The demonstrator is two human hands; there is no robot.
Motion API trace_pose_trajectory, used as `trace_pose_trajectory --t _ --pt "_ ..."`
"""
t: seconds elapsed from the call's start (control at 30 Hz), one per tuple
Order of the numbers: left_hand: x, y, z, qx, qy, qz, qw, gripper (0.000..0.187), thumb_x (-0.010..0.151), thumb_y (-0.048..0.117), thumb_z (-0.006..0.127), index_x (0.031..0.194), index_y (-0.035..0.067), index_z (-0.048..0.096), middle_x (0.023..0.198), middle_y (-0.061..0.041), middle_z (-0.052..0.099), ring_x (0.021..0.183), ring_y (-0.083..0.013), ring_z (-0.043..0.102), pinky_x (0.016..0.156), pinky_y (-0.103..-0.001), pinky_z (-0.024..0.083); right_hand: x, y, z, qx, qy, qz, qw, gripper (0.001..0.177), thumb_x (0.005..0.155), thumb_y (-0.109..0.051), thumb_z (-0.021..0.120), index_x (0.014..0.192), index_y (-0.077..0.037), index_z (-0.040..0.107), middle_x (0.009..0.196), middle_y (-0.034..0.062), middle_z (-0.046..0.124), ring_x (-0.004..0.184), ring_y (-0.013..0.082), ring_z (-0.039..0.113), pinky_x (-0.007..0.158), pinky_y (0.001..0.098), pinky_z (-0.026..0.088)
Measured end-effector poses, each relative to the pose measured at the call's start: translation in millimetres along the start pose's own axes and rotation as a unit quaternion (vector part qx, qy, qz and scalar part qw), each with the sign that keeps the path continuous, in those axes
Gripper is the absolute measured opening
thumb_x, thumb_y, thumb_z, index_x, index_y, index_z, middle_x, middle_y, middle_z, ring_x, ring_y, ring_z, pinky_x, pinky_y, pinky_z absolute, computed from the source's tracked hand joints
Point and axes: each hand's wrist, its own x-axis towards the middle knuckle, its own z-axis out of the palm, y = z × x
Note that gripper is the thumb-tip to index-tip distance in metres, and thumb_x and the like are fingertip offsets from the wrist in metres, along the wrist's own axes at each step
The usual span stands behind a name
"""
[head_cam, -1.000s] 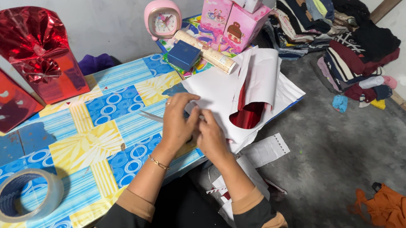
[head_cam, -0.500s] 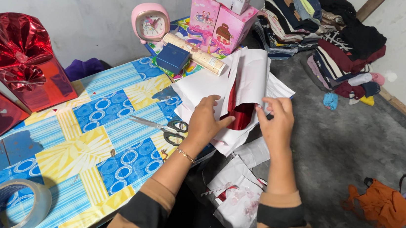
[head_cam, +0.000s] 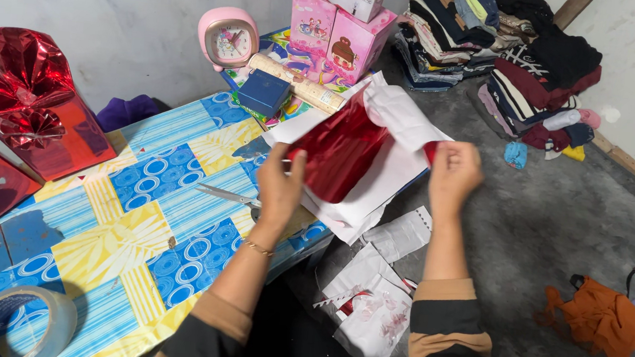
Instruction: The person wraps a small green box using red metallic paper and white tissue paper. They cut the paper with scissors, fold the tissue around the box, apply clear tape to secure the folds, and smooth the edges to complete the wrapping.
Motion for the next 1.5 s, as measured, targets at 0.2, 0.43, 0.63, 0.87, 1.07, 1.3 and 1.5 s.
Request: trace_pose_trajectory --t 0.2,0.43,0.63,0.87,1.07,1.3,1.5 --pt "0 5 -70 0.053 0.083 0.039 0.994 0.016 0.099 0.013 0.070 0.103 -0.001 0.063 0.079 -0.004 0.060 0.069 -0.0095 0.052 0.063 -0.027 0.046 29 39 -33 0.246 0.082 0.219 0.941 0.015 0.103 -0.012 0.067 0.092 -0.004 0.061 0.071 0.0050 0.059 0.054 0.0128 0.057 0.054 0.0295 0.053" --pt "-17 9 -132 -0.015 0.121 0.008 0.993 0.015 0.105 0.012 0.067 0.098 0.002 0.059 0.084 0.003 0.054 0.074 -0.0022 0.045 0.066 -0.021 0.040 19 56 -33 0.262 -0.023 0.350 0.899 0.013 0.101 -0.018 0.065 0.094 -0.007 0.064 0.072 0.0054 0.065 0.057 0.0140 0.063 0.052 0.0266 0.050" --pt "-31 -1 -162 -0.084 0.128 -0.013 0.988 0.009 0.104 0.012 0.065 0.102 0.005 0.061 0.092 0.005 0.062 0.082 -0.0022 0.052 0.077 -0.018 0.045 -9 64 -14 0.024 -0.100 0.286 0.953 0.028 0.104 -0.029 0.069 0.091 -0.004 0.070 0.079 0.0048 0.068 0.067 0.0131 0.065 0.057 0.0255 0.050" --pt "-39 -27 -191 -0.071 0.150 -0.022 0.986 0.025 0.111 0.012 0.071 0.097 0.004 0.053 0.091 0.004 0.050 0.085 -0.0043 0.041 0.076 -0.022 0.038 -20 59 -34 -0.144 -0.010 0.006 0.990 0.018 0.087 0.008 0.072 0.103 0.000 0.071 0.097 0.0103 0.070 0.083 0.0174 0.072 0.076 0.0267 0.056" --pt "-46 -26 -203 -0.070 0.158 -0.025 0.985 0.010 0.108 0.011 0.067 0.105 0.004 0.060 0.094 0.004 0.055 0.085 -0.0030 0.044 0.077 -0.020 0.040 -22 11 -42 0.150 -0.025 0.082 0.985 0.014 0.098 0.011 0.067 0.108 0.001 0.065 0.104 0.0095 0.072 0.095 0.0121 0.071 0.086 0.0234 0.053" --pt "-58 -25 -215 -0.135 0.162 -0.028 0.977 0.009 0.107 0.010 0.064 0.114 0.004 0.063 0.102 0.002 0.065 0.090 -0.0031 0.053 0.083 -0.021 0.045 -50 -62 -3 0.222 -0.154 0.071 0.960 0.015 0.094 0.013 0.067 0.105 0.002 0.066 0.106 0.0092 0.071 0.096 0.0113 0.067 0.091 0.0255 0.053" --pt "-60 -31 -231 -0.163 0.186 -0.042 0.968 0.012 0.106 0.011 0.064 0.116 0.004 0.062 0.104 0.000 0.069 0.090 -0.0046 0.059 0.084 -0.022 0.049 -96 -101 54 0.238 -0.298 0.068 0.922 0.012 0.091 0.013 0.067 0.095 0.002 0.066 0.099 0.0103 0.072 0.096 0.0161 0.071 0.093 0.0305 0.056"
